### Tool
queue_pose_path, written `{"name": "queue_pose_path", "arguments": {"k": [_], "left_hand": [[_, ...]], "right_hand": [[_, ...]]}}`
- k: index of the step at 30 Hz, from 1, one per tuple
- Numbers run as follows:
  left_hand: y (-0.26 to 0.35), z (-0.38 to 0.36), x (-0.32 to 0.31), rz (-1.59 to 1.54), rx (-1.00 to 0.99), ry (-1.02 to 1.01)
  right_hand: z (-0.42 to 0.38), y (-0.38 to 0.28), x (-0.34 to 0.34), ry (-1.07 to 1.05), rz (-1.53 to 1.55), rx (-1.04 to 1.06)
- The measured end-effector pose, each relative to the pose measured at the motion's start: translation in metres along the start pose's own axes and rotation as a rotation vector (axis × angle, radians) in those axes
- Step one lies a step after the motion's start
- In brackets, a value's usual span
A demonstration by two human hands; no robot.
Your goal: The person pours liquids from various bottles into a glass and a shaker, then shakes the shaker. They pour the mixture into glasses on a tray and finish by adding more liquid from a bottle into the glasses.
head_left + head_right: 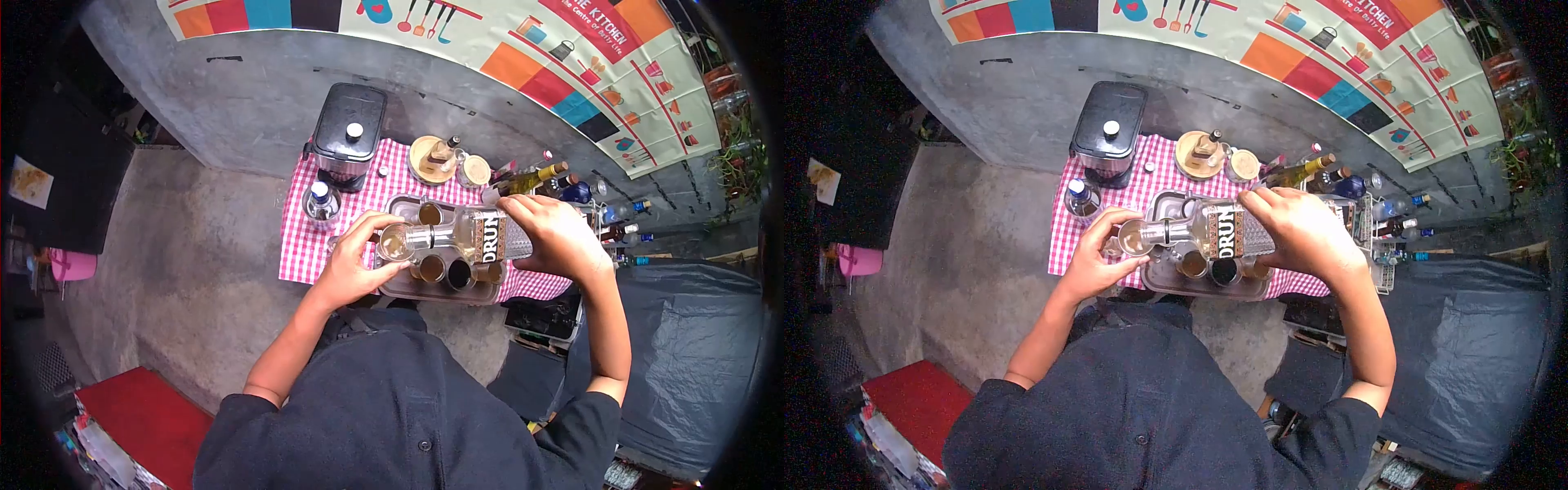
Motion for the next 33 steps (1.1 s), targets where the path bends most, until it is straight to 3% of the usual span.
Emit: {"name": "queue_pose_path", "arguments": {"k": [10, 18, 21, 24, 33], "left_hand": [[0.005, -0.007, 0.034, -0.054, 0.042, 0.089], [0.006, -0.037, 0.069, -0.038, 0.081, 0.284], [0.006, -0.049, 0.079, -0.082, 0.094, 0.389], [0.009, -0.058, 0.087, -0.056, 0.106, 0.442], [0.009, -0.061, 0.083, -0.031, 0.138, 0.474]], "right_hand": [[0.045, 0.012, -0.036, 0.017, 0.246, 0.011], [0.099, 0.021, -0.085, 0.34, 0.341, -0.059], [0.124, 0.016, -0.114, 0.267, 0.873, -0.135], [0.15, 0.009, -0.157, 0.203, 1.069, -0.196], [0.201, -0.04, -0.276, 0.175, 1.301, -0.137]]}}
Point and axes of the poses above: each hand's wrist, its own z-axis towards the middle knuckle, its own x-axis out of the back of the hand, y = z × x, the point moved 5 cm from there along z, towards the middle knuckle, and after that the axes turned 14 degrees about -z, right-handed, at the moved point
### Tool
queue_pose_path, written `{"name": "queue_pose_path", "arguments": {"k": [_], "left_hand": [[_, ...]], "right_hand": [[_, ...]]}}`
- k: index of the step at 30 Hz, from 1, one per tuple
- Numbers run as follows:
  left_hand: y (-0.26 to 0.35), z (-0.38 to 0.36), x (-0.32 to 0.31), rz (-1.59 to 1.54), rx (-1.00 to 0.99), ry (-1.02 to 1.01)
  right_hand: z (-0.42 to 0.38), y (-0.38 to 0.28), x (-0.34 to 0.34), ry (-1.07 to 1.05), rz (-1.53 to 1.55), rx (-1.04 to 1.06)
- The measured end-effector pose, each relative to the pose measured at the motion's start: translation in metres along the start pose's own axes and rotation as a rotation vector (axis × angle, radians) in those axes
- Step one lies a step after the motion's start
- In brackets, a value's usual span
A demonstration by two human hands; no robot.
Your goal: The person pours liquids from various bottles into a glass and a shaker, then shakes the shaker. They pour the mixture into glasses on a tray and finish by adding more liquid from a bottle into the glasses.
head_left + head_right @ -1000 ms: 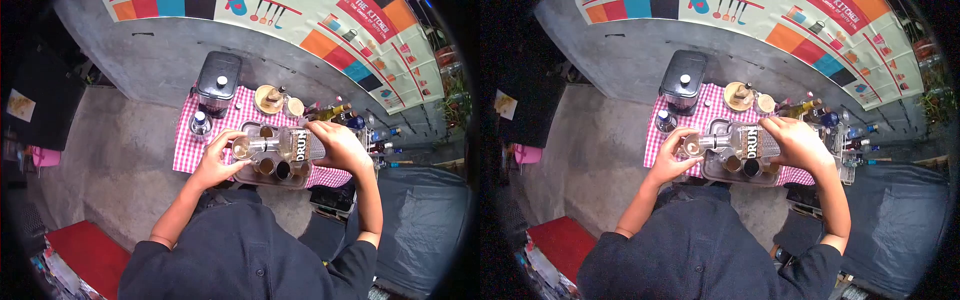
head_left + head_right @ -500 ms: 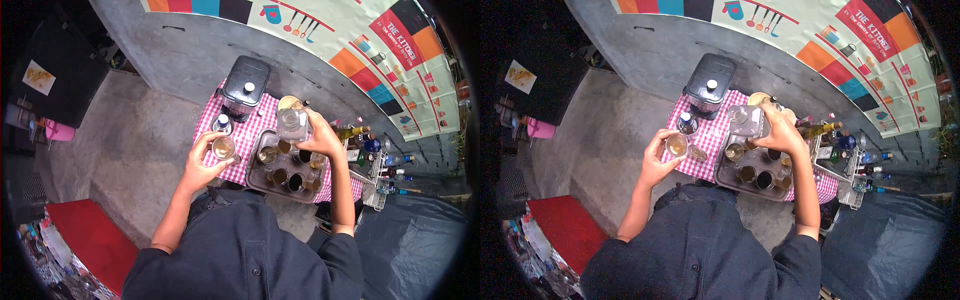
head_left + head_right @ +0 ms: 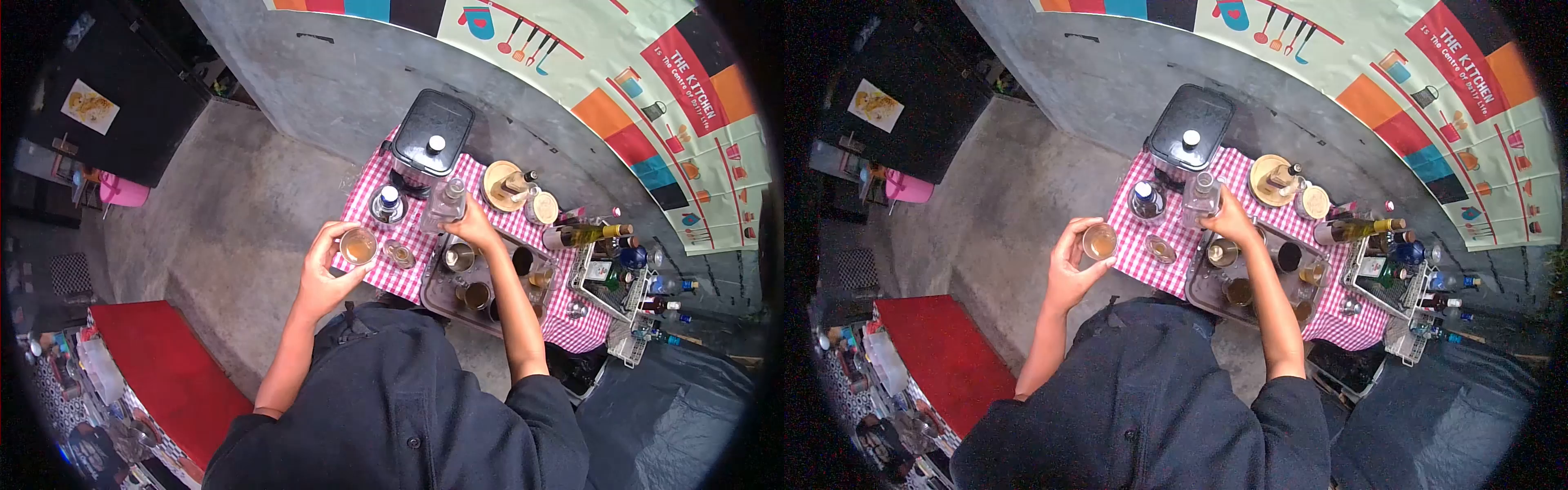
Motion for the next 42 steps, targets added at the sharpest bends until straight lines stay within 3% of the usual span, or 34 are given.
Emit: {"name": "queue_pose_path", "arguments": {"k": [11, 17, 19, 23, 24, 32, 36, 42], "left_hand": [[-0.011, -0.002, -0.022, 0.058, 0.024, -0.032], [-0.019, 0.001, -0.05, 0.052, 0.055, -0.081], [-0.025, 0.0, -0.063, 0.058, 0.065, -0.119], [-0.038, -0.001, -0.089, 0.199, 0.0, -0.177], [-0.044, -0.003, -0.097, 0.223, 0.005, -0.184], [-0.146, -0.019, -0.131, 0.113, 0.144, -0.184], [-0.192, -0.019, -0.133, 0.286, 0.24, -0.09], [-0.225, -0.014, -0.138, 0.682, 0.203, -0.057]], "right_hand": [[-0.01, 0.025, -0.029, 0.178, -0.089, 0.017], [-0.021, 0.017, -0.015, 0.018, -0.126, -0.071], [-0.027, 0.02, -0.011, -0.056, -0.311, -0.073], [-0.063, 0.01, 0.021, 0.048, -0.367, -0.011], [-0.082, 0.004, 0.033, 0.005, -0.408, -0.077], [-0.218, 0.018, 0.077, -0.06, -0.493, -0.185], [-0.253, 0.039, 0.095, -0.02, -0.493, -0.273], [-0.273, 0.056, 0.108, -0.009, -0.508, -0.282]]}}
Point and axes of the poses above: each hand's wrist, its own z-axis towards the middle knuckle, its own x-axis out of the back of the hand, y = z × x, the point moved 5 cm from there along z, towards the middle knuckle, and after that the axes turned 14 degrees about -z, right-handed, at the moved point
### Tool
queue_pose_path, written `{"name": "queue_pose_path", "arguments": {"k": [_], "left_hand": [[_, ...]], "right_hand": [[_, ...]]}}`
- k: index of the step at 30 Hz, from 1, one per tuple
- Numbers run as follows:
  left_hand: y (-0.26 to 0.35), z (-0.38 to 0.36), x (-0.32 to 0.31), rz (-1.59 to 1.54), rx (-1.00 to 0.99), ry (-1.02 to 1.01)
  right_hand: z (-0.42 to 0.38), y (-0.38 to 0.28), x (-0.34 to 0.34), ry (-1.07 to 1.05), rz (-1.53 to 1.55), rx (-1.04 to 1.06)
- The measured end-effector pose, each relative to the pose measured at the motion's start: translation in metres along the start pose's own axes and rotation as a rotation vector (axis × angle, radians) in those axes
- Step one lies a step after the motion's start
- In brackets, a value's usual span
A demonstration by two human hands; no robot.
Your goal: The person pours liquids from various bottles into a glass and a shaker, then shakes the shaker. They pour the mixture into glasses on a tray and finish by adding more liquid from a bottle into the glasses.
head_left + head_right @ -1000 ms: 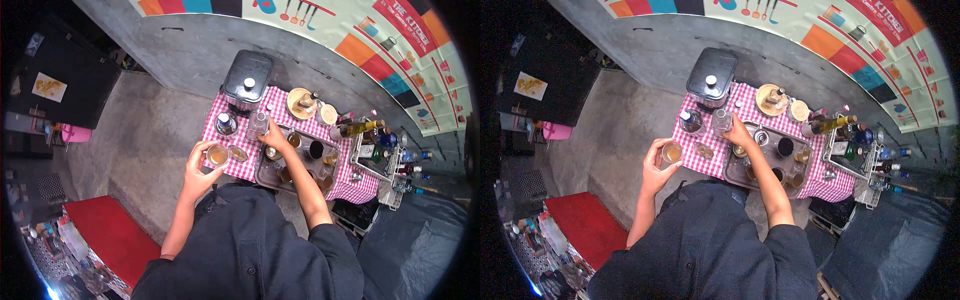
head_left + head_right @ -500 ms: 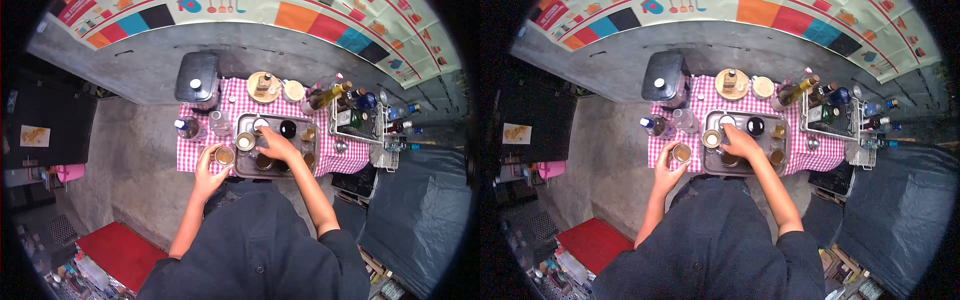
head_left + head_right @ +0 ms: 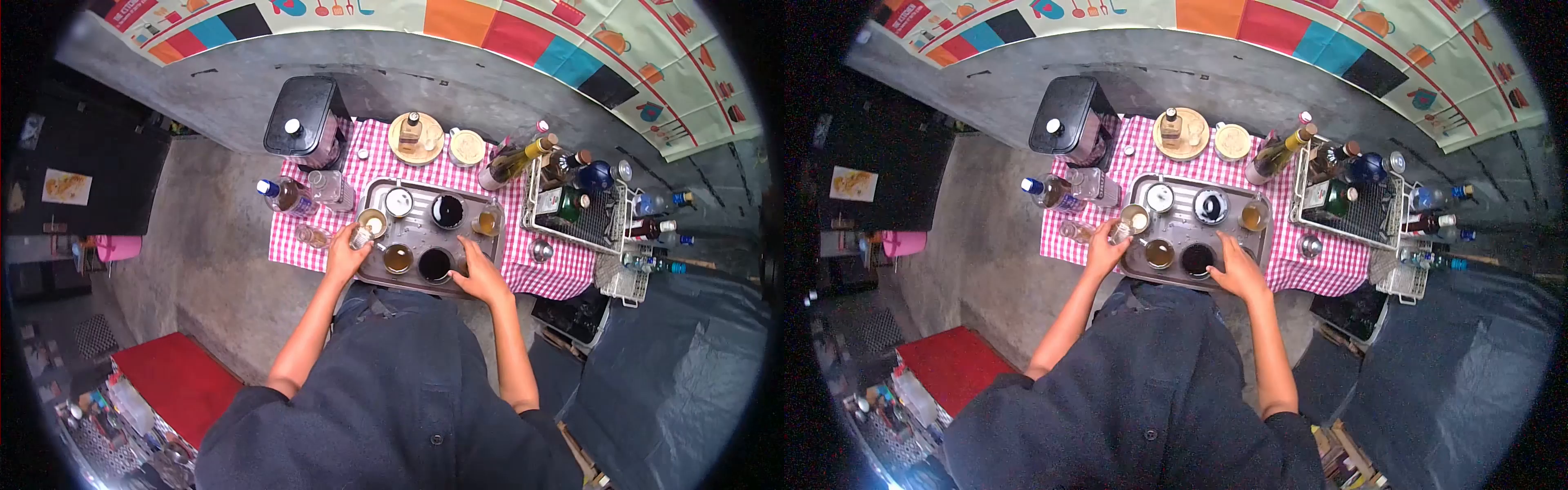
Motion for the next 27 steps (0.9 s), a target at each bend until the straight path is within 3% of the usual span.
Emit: {"name": "queue_pose_path", "arguments": {"k": [2, 9, 11, 15, 19, 21, 23, 24, 27], "left_hand": [[0.008, 0.001, -0.004, 0.089, 0.074, -0.029], [0.032, 0.009, -0.014, 0.309, 0.058, 0.08], [0.041, 0.015, -0.018, 0.401, 0.117, -0.011], [0.063, 0.012, -0.019, 0.419, 0.101, 0.052], [0.068, -0.006, -0.013, 0.281, 0.034, 0.122], [0.069, -0.024, -0.006, 0.212, 0.117, 0.132], [0.067, -0.042, -0.003, -0.147, 0.077, 0.121], [0.058, -0.052, 0.0, -0.177, -0.002, 0.149], [0.052, -0.081, 0.02, -0.23, 0.011, 0.154]], "right_hand": [[-0.003, 0.002, 0.006, 0.004, 0.041, -0.01], [-0.011, 0.02, 0.002, 0.057, 0.123, 0.041], [-0.015, 0.023, 0.0, 0.065, 0.143, 0.056], [-0.025, 0.028, -0.009, 0.07, 0.181, 0.109], [-0.031, 0.038, -0.011, 0.041, 0.247, 0.153], [-0.029, 0.04, -0.009, 0.029, 0.263, 0.188], [-0.025, 0.045, -0.01, 0.007, 0.194, 0.206], [-0.021, 0.05, -0.013, 0.039, 0.129, 0.226], [-0.016, 0.04, 0.007, -0.009, 0.053, 0.141]]}}
Point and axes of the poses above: each hand's wrist, its own z-axis towards the middle knuckle, its own x-axis out of the back of the hand, y = z × x, the point moved 5 cm from there along z, towards the middle knuckle, and after that the axes turned 14 degrees about -z, right-handed, at the moved point
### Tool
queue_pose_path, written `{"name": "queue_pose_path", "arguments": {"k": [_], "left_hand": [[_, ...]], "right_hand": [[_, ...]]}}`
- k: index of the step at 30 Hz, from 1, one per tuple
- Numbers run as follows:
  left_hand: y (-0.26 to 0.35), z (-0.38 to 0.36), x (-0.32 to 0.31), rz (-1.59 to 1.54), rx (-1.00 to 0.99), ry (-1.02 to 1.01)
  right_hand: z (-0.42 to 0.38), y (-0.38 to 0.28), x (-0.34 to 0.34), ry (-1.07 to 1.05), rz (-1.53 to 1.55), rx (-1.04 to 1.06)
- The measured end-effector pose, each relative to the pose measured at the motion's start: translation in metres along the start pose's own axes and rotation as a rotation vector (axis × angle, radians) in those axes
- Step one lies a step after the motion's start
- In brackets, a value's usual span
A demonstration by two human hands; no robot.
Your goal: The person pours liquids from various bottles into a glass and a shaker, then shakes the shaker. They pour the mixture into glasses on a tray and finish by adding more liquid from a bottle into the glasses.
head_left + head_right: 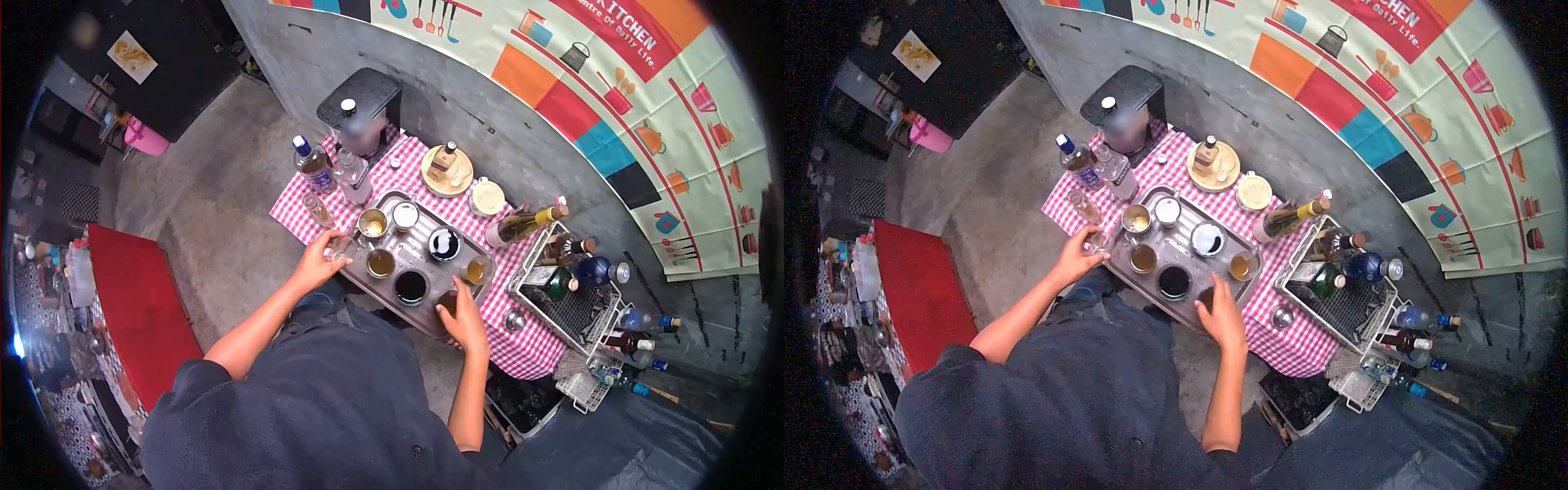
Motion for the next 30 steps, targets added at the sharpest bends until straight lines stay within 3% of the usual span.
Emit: {"name": "queue_pose_path", "arguments": {"k": [2, 4, 10, 13, 17, 25, 30], "left_hand": [[-0.001, -0.007, 0.015, 0.016, -0.008, -0.009], [-0.01, -0.006, 0.03, -0.183, 0.132, 0.018], [-0.029, 0.014, 0.076, -0.28, 0.067, -0.038], [-0.033, 0.028, 0.109, -0.295, 0.013, -0.037], [-0.047, 0.048, 0.149, -0.326, 0.048, -0.083], [-0.056, 0.073, 0.218, -0.362, 0.036, -0.15], [-0.059, 0.086, 0.237, -0.369, 0.013, -0.158]], "right_hand": [[0.003, -0.012, 0.012, 0.077, 0.012, 0.01], [0.005, -0.03, 0.019, 0.105, 0.003, -0.033], [0.03, -0.125, -0.011, 0.22, 0.185, -0.027], [0.059, -0.182, -0.045, 0.142, 0.322, -0.024], [0.105, -0.228, -0.096, 0.079, 0.183, 0.008], [0.178, -0.209, -0.177, 0.042, 0.189, -0.175], [0.208, -0.202, -0.194, 0.061, 0.225, -0.147]]}}
Point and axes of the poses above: each hand's wrist, its own z-axis towards the middle knuckle, its own x-axis out of the back of the hand, y = z × x, the point moved 5 cm from there along z, towards the middle knuckle, and after that the axes turned 14 degrees about -z, right-handed, at the moved point
